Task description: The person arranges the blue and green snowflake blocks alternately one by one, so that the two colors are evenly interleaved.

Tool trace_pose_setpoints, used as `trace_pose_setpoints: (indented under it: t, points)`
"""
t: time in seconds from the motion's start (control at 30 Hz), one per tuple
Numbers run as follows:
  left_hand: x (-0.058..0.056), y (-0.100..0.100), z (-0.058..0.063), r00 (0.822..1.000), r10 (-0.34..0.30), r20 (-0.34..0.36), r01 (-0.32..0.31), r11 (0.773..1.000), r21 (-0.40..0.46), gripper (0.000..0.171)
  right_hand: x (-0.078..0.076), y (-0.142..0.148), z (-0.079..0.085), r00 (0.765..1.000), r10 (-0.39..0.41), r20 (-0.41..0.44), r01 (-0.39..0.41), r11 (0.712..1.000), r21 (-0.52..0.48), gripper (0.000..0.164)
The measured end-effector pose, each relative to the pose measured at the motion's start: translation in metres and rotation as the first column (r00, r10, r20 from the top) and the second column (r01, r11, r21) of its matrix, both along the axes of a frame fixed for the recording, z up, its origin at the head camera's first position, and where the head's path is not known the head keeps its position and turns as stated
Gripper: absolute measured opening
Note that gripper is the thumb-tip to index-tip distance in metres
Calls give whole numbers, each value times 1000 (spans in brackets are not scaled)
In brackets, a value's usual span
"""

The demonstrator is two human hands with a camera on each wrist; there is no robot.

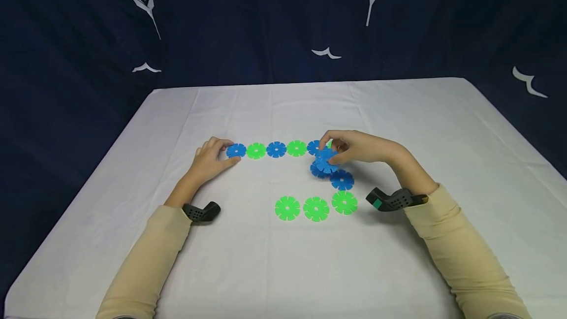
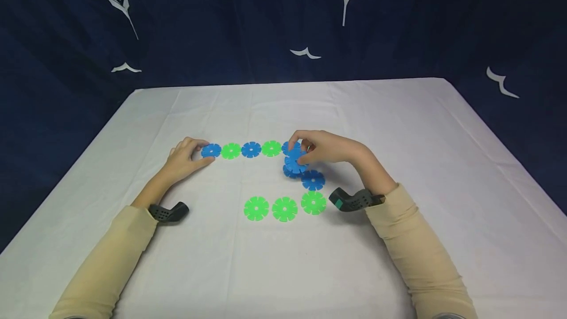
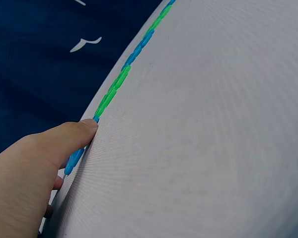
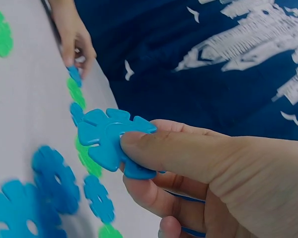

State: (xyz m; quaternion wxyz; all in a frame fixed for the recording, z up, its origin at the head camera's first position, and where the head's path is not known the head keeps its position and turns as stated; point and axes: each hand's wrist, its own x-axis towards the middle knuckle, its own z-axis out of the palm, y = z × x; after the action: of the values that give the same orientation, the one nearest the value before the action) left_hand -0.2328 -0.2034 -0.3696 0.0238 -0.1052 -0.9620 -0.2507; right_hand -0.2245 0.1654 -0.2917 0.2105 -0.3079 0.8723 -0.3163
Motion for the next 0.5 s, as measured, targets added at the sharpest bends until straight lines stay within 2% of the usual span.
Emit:
trace_pose_setpoints:
  t: [0.23,0.37,0.5]
  points:
    - [0,-1,0,1000,-3,-4,3,1000,-1,57,-11,23,1,992,-117,36,118,993,-23,31]
    - [-1,-2,-1,1000,-5,-11,5,1000,-1,57,-16,36,-3,981,-190,28,191,981,-26,31]
    - [-2,-2,-2,1000,-3,-14,3,1000,-2,57,-23,51,-10,974,-227,9,227,973,-26,30]
